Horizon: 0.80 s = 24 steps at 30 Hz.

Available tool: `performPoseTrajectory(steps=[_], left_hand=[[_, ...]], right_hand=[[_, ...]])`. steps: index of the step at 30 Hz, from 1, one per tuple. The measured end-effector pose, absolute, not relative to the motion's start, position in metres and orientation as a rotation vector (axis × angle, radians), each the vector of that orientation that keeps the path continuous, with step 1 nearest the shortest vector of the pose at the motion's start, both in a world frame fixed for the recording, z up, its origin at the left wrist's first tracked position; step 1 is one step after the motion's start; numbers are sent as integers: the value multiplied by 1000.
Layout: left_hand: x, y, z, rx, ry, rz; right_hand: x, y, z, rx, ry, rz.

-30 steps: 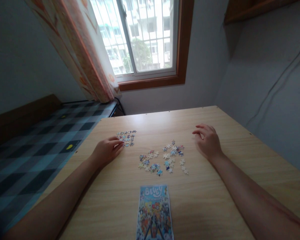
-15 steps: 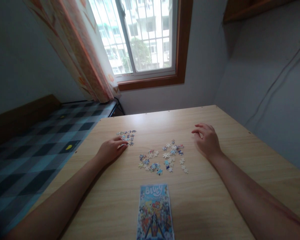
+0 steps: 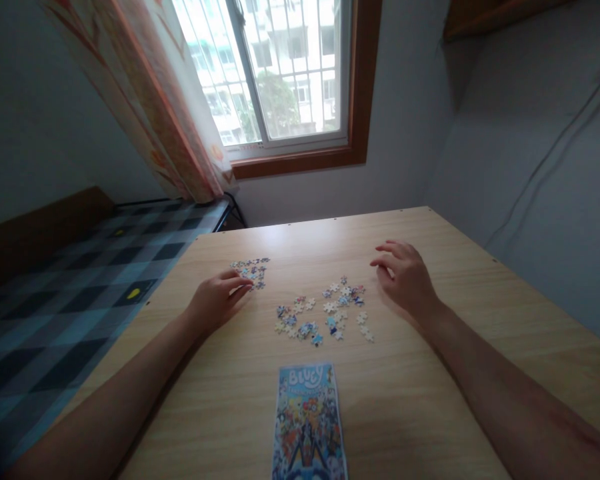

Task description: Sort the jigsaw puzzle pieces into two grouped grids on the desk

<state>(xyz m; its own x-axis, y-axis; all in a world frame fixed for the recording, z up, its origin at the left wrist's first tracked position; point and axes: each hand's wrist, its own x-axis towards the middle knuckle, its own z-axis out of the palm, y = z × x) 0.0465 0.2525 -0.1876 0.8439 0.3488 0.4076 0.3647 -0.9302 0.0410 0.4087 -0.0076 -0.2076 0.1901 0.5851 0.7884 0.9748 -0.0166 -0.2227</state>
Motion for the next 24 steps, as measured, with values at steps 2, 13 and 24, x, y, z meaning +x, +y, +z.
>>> performPoseTrajectory(steps=[2, 13, 24], left_hand=[[48, 247, -184, -2994, -559, -639], [55, 237, -171, -3127, -572, -243], [76, 178, -151, -3076, -577, 459]], right_hand=[[383, -11, -196, -1674, -1642, -570], [274, -8, -203, -1639, -2112, -177], [280, -5, -210, -1629, -2063, -201]])
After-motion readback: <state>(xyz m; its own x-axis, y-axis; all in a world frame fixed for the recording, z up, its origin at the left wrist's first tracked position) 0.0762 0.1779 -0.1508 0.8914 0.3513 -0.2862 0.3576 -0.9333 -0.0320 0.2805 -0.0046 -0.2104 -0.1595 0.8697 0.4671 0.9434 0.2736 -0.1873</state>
